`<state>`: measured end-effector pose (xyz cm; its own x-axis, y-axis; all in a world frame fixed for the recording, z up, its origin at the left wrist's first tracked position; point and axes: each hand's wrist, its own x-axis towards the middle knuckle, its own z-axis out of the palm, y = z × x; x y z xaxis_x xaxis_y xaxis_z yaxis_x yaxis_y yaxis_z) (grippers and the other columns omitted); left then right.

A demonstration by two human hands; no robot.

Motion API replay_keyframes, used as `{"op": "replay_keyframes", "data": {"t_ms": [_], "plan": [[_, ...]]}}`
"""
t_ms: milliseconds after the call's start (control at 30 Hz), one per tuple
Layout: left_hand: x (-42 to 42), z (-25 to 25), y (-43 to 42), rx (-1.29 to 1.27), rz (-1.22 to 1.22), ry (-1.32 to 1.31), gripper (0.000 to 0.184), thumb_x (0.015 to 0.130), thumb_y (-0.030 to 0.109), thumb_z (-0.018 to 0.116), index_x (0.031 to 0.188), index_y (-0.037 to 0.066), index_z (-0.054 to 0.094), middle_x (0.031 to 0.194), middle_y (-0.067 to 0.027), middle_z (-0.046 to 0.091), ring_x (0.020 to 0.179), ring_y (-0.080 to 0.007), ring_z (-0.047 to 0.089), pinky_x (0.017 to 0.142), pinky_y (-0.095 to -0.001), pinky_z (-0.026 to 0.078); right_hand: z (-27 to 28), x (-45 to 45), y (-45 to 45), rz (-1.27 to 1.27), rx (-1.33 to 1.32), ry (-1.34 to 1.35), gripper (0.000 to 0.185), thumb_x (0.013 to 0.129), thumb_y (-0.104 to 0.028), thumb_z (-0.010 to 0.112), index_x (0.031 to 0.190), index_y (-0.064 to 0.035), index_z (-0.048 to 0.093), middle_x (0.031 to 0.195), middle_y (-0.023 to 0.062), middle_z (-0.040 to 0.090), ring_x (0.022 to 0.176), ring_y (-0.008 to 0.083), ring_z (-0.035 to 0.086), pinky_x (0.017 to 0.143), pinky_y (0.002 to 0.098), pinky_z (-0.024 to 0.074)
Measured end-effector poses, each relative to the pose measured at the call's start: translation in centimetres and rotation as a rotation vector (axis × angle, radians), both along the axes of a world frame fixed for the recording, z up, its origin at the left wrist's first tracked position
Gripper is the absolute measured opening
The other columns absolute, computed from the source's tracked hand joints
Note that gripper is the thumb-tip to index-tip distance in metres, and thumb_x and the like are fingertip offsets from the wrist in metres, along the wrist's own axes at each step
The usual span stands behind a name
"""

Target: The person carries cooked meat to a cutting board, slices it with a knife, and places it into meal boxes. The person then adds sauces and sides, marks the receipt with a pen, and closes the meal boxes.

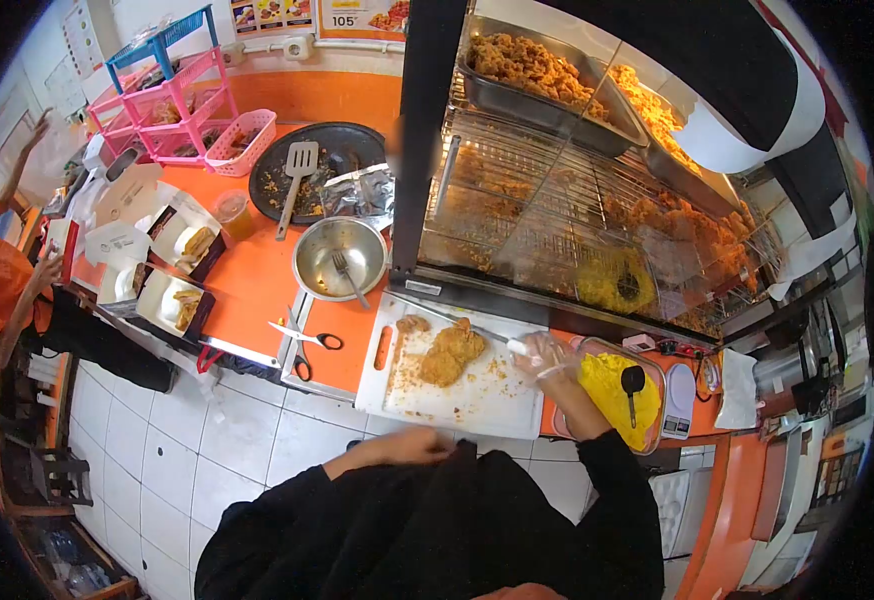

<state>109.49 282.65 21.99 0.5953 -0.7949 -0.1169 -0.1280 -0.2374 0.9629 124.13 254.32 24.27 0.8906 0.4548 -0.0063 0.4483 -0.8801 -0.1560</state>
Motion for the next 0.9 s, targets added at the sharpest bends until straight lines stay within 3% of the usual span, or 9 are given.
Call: {"op": "replay_keyframes", "data": {"t_ms": [67,200,267,333,500,633,667,767,900], "plan": [[2.7,4.4,0.4,0.108,0.383,-0.246,0.042,0.086,0.031,0.064,0.115,0.001,0.056,0.106,-0.0163,0.061,0.102,-0.0301,0.059,0.088,-0.0392,0.044,1.1,-1.4,-1.0,-0.052,-0.128,0.052,0.054,0.083,-0.043,0.06,0.127,-0.0117,0.052,0.119,0.013,0.056,0.112,0.0315,0.053,0.094,0.0443,0.0436],[5.3,5.1,-0.8,0.535,0.905,-0.799,0.066,0.072,0.041,0.073,0.12,0.002,0.05,0.107,-0.0125,0.056,0.105,-0.0289,0.052,0.088,-0.0419,0.04,-0.6,-3.3,-4.1,-0.143,-0.108,-0.123,0.038,0.086,-0.041,0.058,0.112,-0.0135,0.061,0.109,0.0123,0.061,0.103,0.0322,0.057,0.087,0.0459,0.046],[5.7,2.7,-1.3,0.644,0.857,-0.763,0.074,0.069,0.046,0.074,0.121,0.002,0.047,0.109,-0.0119,0.053,0.106,-0.0282,0.049,0.087,-0.0414,0.038,4.9,-4.3,-3.1,-0.139,-0.078,-0.045,0.031,0.085,-0.04,0.059,0.104,-0.015,0.064,0.103,0.0117,0.063,0.098,0.0316,0.059,0.083,0.0465,0.0471],[5.3,2.0,-1.5,0.719,0.844,-0.731,0.078,0.068,0.05,0.073,0.121,0.001,0.046,0.108,-0.0118,0.052,0.104,-0.0281,0.048,0.086,-0.0412,0.037,8.9,-5.1,-2.4,-0.122,-0.08,-0.216,0.024,0.079,-0.035,0.065,0.088,-0.0116,0.065,0.087,0.0101,0.064,0.084,0.0299,0.062,0.069,0.044,0.05],[1.0,2.7,-0.5,0.826,0.888,-0.574,0.079,0.07,0.059,0.068,0.116,-0.002,0.048,0.106,-0.013,0.051,0.1,-0.0291,0.047,0.083,-0.0443,0.035,9.1,-3.5,-6.6,0.031,-0.206,-0.216,0.018,0.081,-0.035,0.064,0.088,-0.0187,0.066,0.085,0.0056,0.064,0.084,0.0267,0.061,0.066,0.0434,0.0492],[0.5,3.5,1.0,0.798,1.081,-0.672,0.073,0.073,0.06,0.065,0.112,0.001,0.051,0.106,-0.012,0.051,0.102,-0.0292,0.046,0.081,-0.0468,0.034,8.8,-3.6,-3.9,0.106,0.018,-0.086,0.016,0.082,-0.034,0.063,0.089,-0.0205,0.067,0.087,0.006,0.064,0.085,0.0273,0.062,0.067,0.0431,0.0493],[1.2,4.4,2.1,0.589,1.177,-0.687,0.057,0.077,0.047,0.068,0.11,0.003,0.053,0.103,-0.0112,0.053,0.098,-0.0291,0.048,0.078,-0.044,0.035,8.4,-3.7,-2.4,0.133,0.046,-0.033,0.016,0.083,-0.034,0.063,0.09,-0.0207,0.067,0.089,0.0067,0.065,0.086,0.0277,0.062,0.068,0.0432,0.0495],[3.7,5.9,5.2,0.427,1.352,-0.884,0.032,0.082,0.028,0.068,0.1,0.004,0.057,0.094,-0.0095,0.056,0.089,-0.0283,0.052,0.075,-0.0401,0.037,5.1,-3.6,0.6,0.329,0.065,-0.143,0.043,0.083,-0.051,0.061,0.094,-0.0103,0.067,0.086,0.0112,0.066,0.084,0.0319,0.063,0.074,0.0457,0.0492],[7.5,6.2,6.7,0.432,1.075,-0.992,0.013,0.085,0.016,0.064,0.086,0.004,0.059,0.081,-0.0089,0.058,0.074,-0.0286,0.054,0.068,-0.0387,0.04,4.3,-2.8,4.7,0.055,-0.134,0.308,0.053,0.083,-0.061,0.05,0.111,-0.0181,0.063,0.106,0.0117,0.066,0.098,0.0332,0.062,0.082,0.0469,0.0474]]}}
